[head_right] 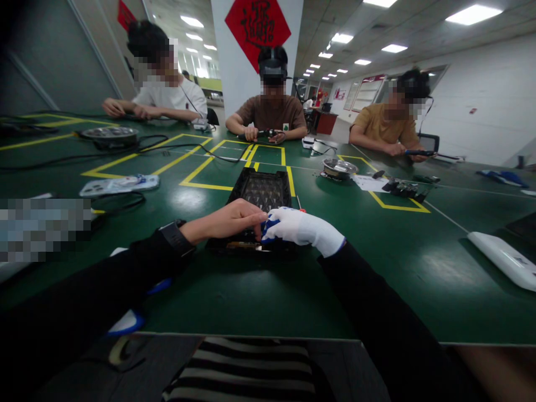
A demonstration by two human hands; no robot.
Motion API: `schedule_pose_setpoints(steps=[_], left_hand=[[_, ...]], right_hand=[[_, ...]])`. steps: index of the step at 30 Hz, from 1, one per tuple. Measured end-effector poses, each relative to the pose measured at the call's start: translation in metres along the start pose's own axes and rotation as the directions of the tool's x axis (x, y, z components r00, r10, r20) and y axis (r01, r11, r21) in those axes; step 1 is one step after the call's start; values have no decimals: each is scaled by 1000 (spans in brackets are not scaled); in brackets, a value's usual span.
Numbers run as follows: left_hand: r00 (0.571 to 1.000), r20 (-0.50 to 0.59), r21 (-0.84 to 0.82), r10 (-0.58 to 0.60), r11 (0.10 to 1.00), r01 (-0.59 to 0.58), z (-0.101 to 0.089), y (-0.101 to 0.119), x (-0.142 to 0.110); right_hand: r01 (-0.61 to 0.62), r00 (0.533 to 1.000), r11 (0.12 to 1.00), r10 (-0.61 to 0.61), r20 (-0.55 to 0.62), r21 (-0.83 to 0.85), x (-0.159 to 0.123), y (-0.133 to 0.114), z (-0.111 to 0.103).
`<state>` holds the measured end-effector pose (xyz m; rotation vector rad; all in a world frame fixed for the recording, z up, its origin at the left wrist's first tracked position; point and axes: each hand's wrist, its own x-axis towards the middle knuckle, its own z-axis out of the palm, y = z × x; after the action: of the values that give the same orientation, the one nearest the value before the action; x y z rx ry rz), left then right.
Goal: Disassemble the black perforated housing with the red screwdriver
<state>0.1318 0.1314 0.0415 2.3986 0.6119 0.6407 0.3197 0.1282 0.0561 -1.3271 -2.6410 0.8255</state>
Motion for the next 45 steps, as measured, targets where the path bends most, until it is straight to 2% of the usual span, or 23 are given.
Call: schedule_pose_setpoints(steps=[6,15,22,26,32,38,45], left_hand=[[1000,9,20,3,1000,-4,0,1,0],[1000,0,24,-1,1000,1,-1,3,-1],[1000,-11,33,-4,999,4,-1,2,-1],[1000,-4,12,-17,1000,17,-1,2,-1],[999,-6,22,-34,999,34,-1,4,-1],[1000,-7,41,-25,999,26,-2,3,-1],[999,7,6,-33,999,33,-2,3,-1]], right_hand=[[-23,1000,1000,23,10,-2,1,1,-1],[85,996,996,-85,20,-2,3,8,-1],[10,1000,1000,-10,-5,-16,3,5,0],[54,998,998,-54,-19,-27,2,5,0],[144,989,989,-144,20,-25,4,13,0],[159,987,987,-159,10,-39,6,18,1],[128,992,992,-128,17,13,3,11,0]])
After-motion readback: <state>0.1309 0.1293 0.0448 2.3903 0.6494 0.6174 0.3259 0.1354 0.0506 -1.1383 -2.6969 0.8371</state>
